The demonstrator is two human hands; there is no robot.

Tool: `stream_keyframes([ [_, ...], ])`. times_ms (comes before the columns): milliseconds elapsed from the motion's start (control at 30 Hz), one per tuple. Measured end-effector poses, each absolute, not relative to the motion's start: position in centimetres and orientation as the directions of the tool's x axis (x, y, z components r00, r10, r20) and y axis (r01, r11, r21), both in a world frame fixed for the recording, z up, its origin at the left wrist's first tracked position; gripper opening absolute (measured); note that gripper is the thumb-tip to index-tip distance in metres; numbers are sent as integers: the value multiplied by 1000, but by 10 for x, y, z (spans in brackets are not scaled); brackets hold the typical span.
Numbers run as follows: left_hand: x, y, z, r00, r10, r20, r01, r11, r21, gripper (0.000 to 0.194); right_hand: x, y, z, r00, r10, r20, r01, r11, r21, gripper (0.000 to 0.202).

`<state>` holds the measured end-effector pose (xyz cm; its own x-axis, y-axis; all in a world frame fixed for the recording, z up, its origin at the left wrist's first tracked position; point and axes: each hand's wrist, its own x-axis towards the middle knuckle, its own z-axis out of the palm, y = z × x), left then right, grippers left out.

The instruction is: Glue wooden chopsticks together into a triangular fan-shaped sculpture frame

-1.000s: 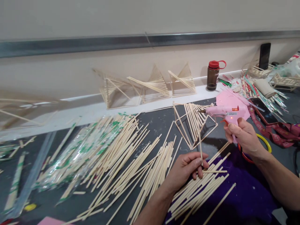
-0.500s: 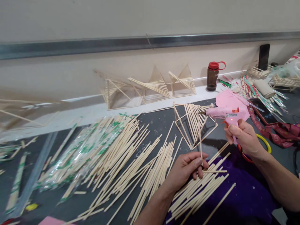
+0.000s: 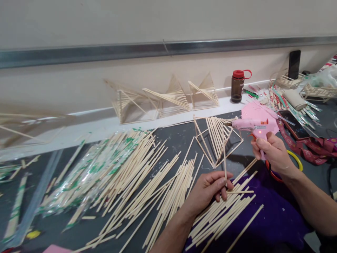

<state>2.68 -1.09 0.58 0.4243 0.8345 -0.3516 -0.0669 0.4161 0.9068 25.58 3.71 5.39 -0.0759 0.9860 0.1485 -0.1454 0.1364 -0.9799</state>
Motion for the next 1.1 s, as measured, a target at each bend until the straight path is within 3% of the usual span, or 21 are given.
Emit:
stream_keyframes([
  [367,27,-12,9,433,828,-355,-49,415,909,32,253,38,54,-37,990,134,-143,128,-982,44],
  [1100,28,-10,9,417,848,-326,-52,381,923,30,257,35,51,-113,969,219,-152,201,-968,30],
])
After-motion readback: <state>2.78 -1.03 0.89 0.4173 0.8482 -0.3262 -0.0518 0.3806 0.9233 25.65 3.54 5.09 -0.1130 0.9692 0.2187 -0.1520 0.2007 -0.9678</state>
